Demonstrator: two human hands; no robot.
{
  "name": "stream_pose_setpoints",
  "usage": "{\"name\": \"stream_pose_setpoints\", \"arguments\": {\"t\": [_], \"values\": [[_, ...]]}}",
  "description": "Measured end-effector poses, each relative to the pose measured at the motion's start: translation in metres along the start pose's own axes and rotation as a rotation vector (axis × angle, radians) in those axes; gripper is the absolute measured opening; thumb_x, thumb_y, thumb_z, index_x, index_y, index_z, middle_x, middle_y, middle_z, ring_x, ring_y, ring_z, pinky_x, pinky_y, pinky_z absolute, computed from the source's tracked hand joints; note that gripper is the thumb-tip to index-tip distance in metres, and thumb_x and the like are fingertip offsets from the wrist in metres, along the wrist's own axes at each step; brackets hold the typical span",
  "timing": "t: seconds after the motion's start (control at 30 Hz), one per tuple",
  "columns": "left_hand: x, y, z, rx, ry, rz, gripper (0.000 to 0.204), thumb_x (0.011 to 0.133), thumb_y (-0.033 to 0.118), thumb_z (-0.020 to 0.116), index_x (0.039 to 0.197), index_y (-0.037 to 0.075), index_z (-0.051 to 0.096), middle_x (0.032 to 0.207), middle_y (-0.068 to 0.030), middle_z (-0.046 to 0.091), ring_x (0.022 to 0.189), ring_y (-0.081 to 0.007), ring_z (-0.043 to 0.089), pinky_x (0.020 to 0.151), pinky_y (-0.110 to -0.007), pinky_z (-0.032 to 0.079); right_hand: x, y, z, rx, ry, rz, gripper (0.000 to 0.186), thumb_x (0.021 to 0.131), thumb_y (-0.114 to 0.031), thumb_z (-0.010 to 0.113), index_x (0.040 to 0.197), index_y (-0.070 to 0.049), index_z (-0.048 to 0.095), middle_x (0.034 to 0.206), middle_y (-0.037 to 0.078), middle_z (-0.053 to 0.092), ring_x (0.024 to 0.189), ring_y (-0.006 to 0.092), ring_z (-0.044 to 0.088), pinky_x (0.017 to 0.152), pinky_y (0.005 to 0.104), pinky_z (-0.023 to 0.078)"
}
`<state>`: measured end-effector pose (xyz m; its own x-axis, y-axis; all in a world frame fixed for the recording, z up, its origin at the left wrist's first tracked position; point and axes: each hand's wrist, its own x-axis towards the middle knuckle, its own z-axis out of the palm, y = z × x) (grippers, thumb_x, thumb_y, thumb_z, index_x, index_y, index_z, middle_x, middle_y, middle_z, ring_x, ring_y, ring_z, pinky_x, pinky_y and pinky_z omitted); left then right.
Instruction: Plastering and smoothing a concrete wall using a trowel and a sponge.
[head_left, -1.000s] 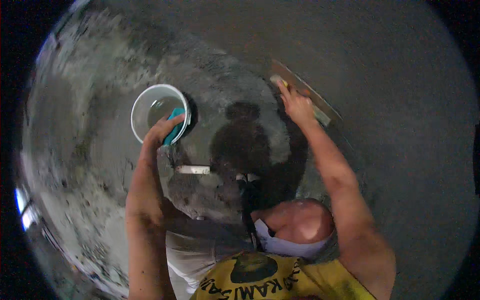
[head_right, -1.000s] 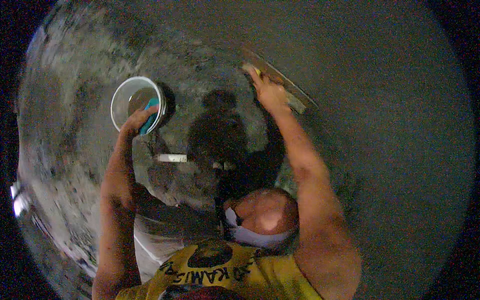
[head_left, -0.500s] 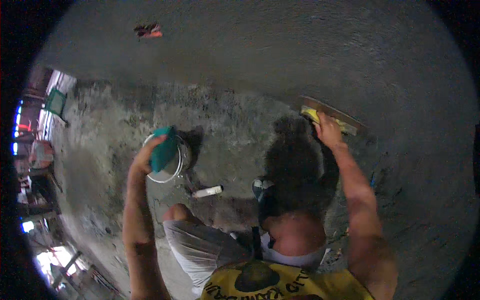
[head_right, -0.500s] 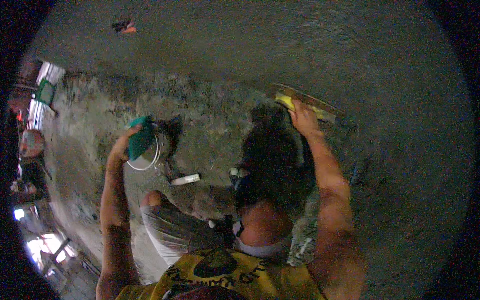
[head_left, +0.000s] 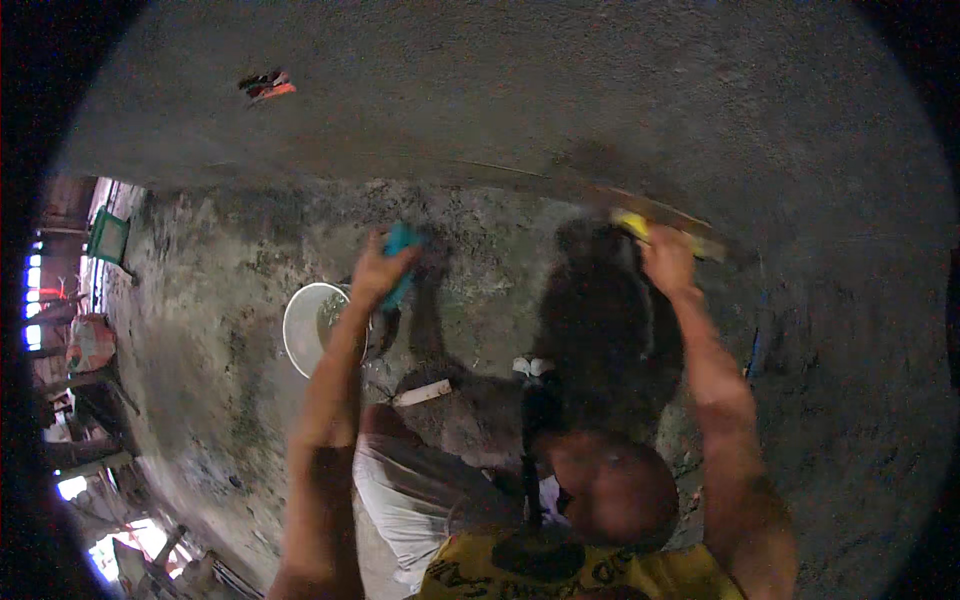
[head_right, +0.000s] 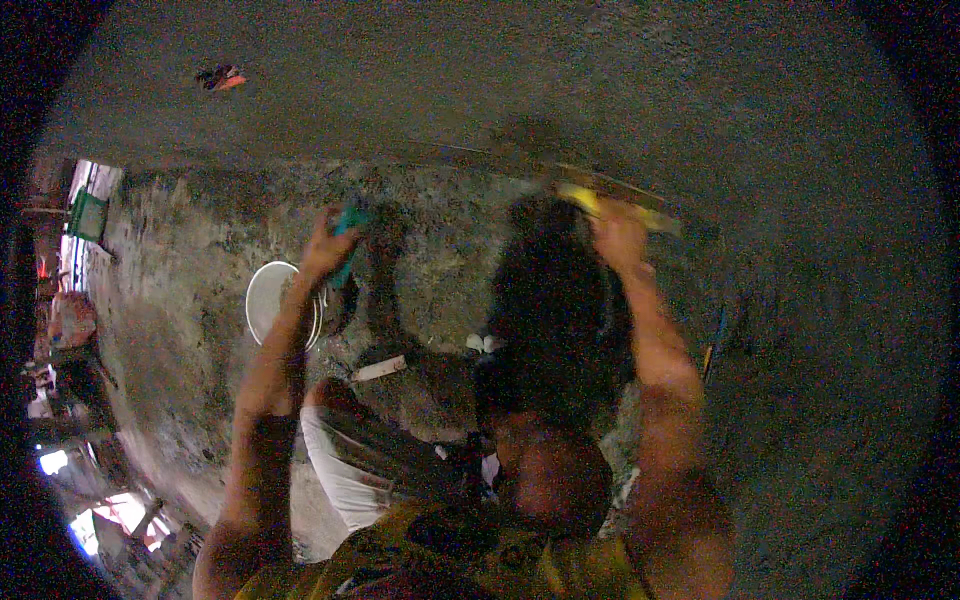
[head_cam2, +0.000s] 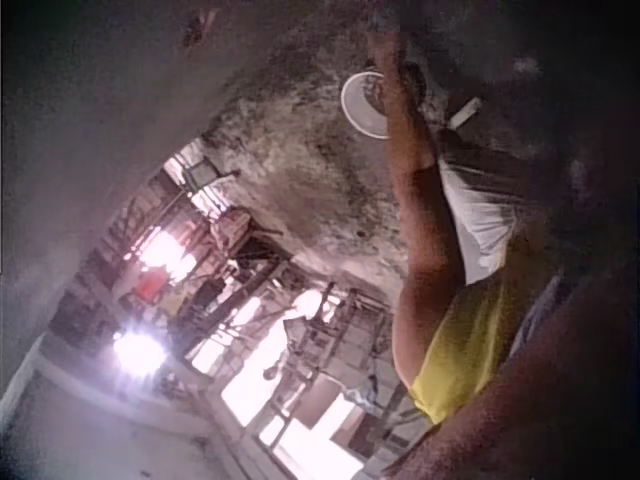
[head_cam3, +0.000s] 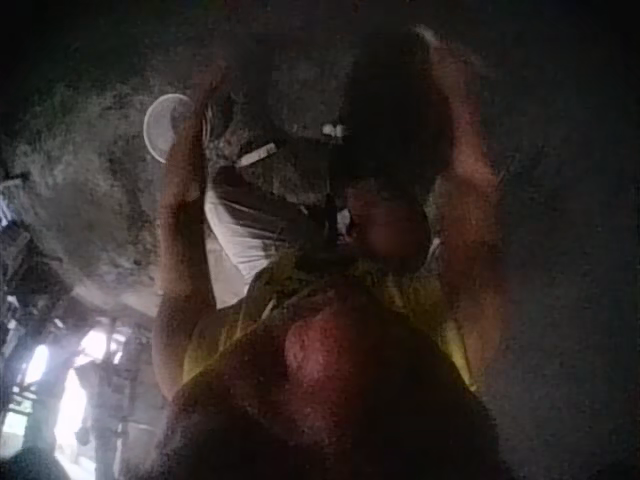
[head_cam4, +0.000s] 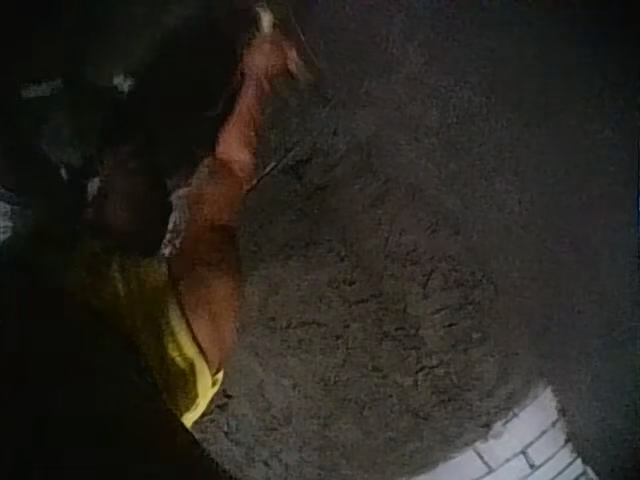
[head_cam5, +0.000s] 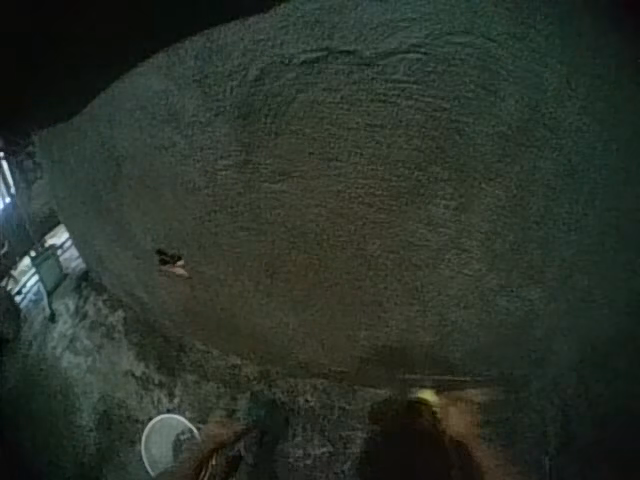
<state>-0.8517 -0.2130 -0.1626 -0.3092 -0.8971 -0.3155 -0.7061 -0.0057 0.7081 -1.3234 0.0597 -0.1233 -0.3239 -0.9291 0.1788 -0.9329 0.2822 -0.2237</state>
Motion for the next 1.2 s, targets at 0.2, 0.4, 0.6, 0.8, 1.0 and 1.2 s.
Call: {"name": "stream_pose_setpoints", "arguments": {"t": [0.2, 0.4, 0.6, 0.8, 1.0, 1.2], "values": [[-0.023, 0.049, -0.056, -0.111, -0.091, -0.035, 0.054, 0.081, 0.020, 0.069, 0.131, 0.009, 0.051, 0.103, -0.0097, 0.066, 0.086, -0.0176, 0.063, 0.076, -0.032, 0.052, -0.019, 0.047, -0.026, -0.232, -0.047, -0.022, 0.033, 0.085, -0.017, 0.062, 0.114, -0.001, 0.057, 0.099, 0.021, 0.062, 0.095, 0.0408, 0.056, 0.086, 0.0497, 0.040], [-0.038, 0.296, 0.130, -0.247, -0.113, 0.654, 0.041, 0.082, 0.021, 0.066, 0.121, 0.011, 0.057, 0.115, -0.0144, 0.063, 0.111, -0.0338, 0.058, 0.096, -0.038, 0.046, 0.046, -0.051, 0.060, -0.011, 0.032, 0.016, 0.033, 0.080, -0.017, 0.065, 0.111, -0.008, 0.060, 0.101, 0.015, 0.065, 0.098, 0.0342, 0.060, 0.085, 0.0442, 0.047], [-0.033, 0.177, 0.061, 0.293, 0.129, 0.463, 0.053, 0.076, 0.033, 0.072, 0.124, 0.018, 0.057, 0.122, -0.0124, 0.060, 0.114, -0.0314, 0.056, 0.095, -0.042, 0.047, 0.021, -0.027, 0.038, -0.348, 0.067, -0.047, 0.036, 0.084, -0.025, 0.065, 0.115, -0.008, 0.059, 0.098, 0.015, 0.066, 0.096, 0.0344, 0.061, 0.083, 0.0461, 0.047], [-0.018, 0.075, -0.049, 0.147, 0.255, 0.052, 0.047, 0.078, 0.029, 0.068, 0.120, 0.011, 0.057, 0.104, -0.0186, 0.067, 0.094, -0.0347, 0.065, 0.080, -0.041, 0.051, 0.009, 0.014, 0.000, -0.176, -0.101, 0.077, 0.023, 0.085, -0.019, 0.060, 0.103, -0.005, 0.061, 0.094, 0.014, 0.066, 0.088, 0.0348, 0.063, 0.080, 0.0438, 0.048], [-0.034, 0.270, 0.086, 0.129, -0.033, 0.500, 0.036, 0.078, 0.017, 0.067, 0.112, 0.007, 0.062, 0.107, -0.0181, 0.065, 0.105, -0.0348, 0.061, 0.091, -0.042, 0.046, 0.067, -0.119, 0.035, 0.054, 0.153, -0.132, 0.028, 0.083, -0.033, 0.065, 0.093, -0.007, 0.065, 0.088, 0.020, 0.064, 0.085, 0.0378, 0.062, 0.078, 0.0506, 0.048], [-0.009, 0.079, -0.048, 0.226, 0.421, 0.224, 0.064, 0.079, 0.037, 0.073, 0.126, -0.002, 0.053, 0.115, -0.0194, 0.063, 0.103, -0.0324, 0.062, 0.091, -0.041, 0.046, 0.002, -0.010, 0.000, 0.236, 0.150, 0.047, 0.036, 0.086, -0.034, 0.063, 0.110, -0.007, 0.060, 0.097, 0.017, 0.066, 0.093, 0.0364, 0.062, 0.080, 0.0499, 0.048]]}}
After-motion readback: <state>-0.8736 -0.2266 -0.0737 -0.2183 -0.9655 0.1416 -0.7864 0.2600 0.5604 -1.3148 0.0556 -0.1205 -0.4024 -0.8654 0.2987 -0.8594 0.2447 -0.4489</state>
